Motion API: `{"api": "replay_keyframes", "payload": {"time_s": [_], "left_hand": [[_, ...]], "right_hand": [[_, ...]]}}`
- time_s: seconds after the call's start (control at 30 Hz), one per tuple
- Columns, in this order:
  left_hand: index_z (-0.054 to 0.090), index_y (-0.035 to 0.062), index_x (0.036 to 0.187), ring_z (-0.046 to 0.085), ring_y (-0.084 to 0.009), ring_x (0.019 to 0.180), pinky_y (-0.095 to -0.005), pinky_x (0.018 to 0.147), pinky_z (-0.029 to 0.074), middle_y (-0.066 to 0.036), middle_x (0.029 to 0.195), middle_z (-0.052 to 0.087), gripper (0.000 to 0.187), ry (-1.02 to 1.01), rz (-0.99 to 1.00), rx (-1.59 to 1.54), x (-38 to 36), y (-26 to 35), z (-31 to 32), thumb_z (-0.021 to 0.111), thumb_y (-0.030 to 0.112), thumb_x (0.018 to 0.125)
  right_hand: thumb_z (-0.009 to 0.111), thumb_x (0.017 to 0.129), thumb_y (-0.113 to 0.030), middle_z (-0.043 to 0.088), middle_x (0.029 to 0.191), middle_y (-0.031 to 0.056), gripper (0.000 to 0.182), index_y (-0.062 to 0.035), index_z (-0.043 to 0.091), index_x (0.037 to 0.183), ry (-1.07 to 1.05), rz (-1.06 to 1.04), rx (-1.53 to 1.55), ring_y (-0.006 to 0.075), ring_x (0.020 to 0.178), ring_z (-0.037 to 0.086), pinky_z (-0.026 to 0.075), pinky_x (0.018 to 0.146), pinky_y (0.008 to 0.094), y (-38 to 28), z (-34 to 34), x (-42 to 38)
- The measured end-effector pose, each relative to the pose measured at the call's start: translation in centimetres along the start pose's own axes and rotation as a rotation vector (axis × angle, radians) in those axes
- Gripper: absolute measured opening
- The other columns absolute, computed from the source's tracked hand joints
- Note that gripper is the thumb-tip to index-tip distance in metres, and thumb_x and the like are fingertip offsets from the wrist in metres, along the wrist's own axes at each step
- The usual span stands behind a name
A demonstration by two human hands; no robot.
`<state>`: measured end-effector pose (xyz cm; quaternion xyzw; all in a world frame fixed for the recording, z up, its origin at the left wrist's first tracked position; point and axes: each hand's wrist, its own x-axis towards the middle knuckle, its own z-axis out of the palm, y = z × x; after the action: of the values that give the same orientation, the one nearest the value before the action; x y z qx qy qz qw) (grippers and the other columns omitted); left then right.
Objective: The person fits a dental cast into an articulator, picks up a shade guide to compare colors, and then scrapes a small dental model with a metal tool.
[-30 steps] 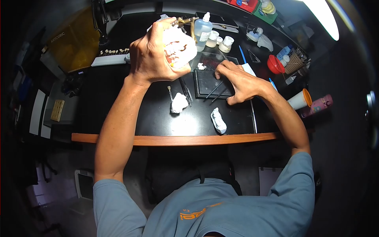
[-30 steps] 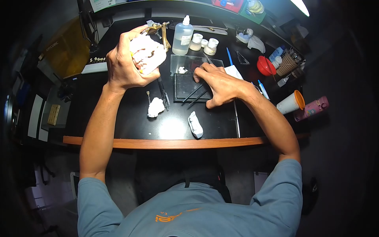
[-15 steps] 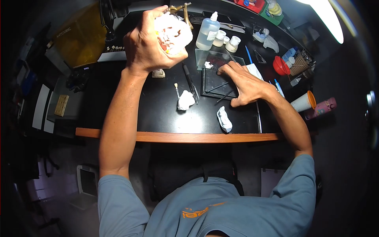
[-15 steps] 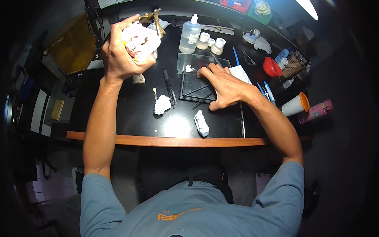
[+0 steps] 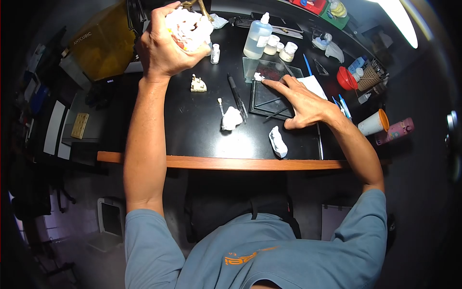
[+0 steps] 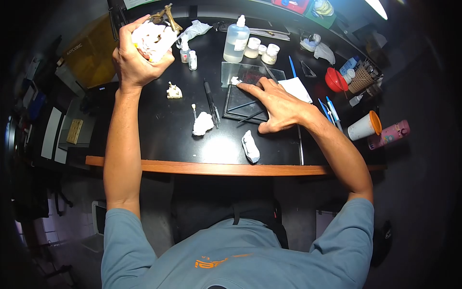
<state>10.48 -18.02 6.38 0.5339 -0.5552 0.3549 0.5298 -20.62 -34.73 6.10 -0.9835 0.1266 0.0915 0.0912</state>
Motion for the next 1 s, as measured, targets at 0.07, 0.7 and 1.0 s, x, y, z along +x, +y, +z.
{"api": "replay_keyframes", "payload": {"time_s": [0.07, 0.7, 1.0], "left_hand": [[0.059, 0.0024, 0.127, 0.079, -0.0263, 0.097, -0.0375, 0.088, 0.064, -0.014, 0.110, 0.077, 0.073, 0.006, -0.033, 0.038, 0.1, 0.0, -0.4, 0.090, 0.020, 0.063], [0.059, 0.0030, 0.126, 0.079, -0.0253, 0.097, -0.0374, 0.089, 0.064, -0.013, 0.110, 0.077, 0.072, 0.031, -0.025, 0.029, 0.1, -0.8, -0.6, 0.089, 0.021, 0.064], [0.058, 0.0019, 0.126, 0.079, -0.0251, 0.097, -0.0365, 0.088, 0.064, -0.013, 0.110, 0.076, 0.072, 0.032, -0.018, 0.001, 0.2, -0.3, -0.4, 0.089, 0.021, 0.064]], "right_hand": [[0.078, 0.058, -0.031, 0.049, 0.118, 0.0277, 0.119, -0.0141, 0.030, 0.166, 0.003, -0.003, -0.003, 0.0423, 0.112, 0.052, 0.047, 0.098, 0.0518, 0.1, 0.2, 0.1], [0.075, 0.065, -0.029, 0.048, 0.119, 0.0293, 0.115, -0.0148, 0.026, 0.168, 0.059, -0.049, -0.036, 0.0443, 0.111, 0.052, 0.045, 0.100, 0.0537, 0.8, -1.1, 2.2], [0.071, 0.063, -0.026, 0.043, 0.136, 0.0349, 0.114, -0.0143, 0.026, 0.167, 0.145, -0.073, -0.021, 0.0527, 0.132, 0.045, 0.040, 0.114, 0.0571, 1.6, -2.0, 7.3]]}}
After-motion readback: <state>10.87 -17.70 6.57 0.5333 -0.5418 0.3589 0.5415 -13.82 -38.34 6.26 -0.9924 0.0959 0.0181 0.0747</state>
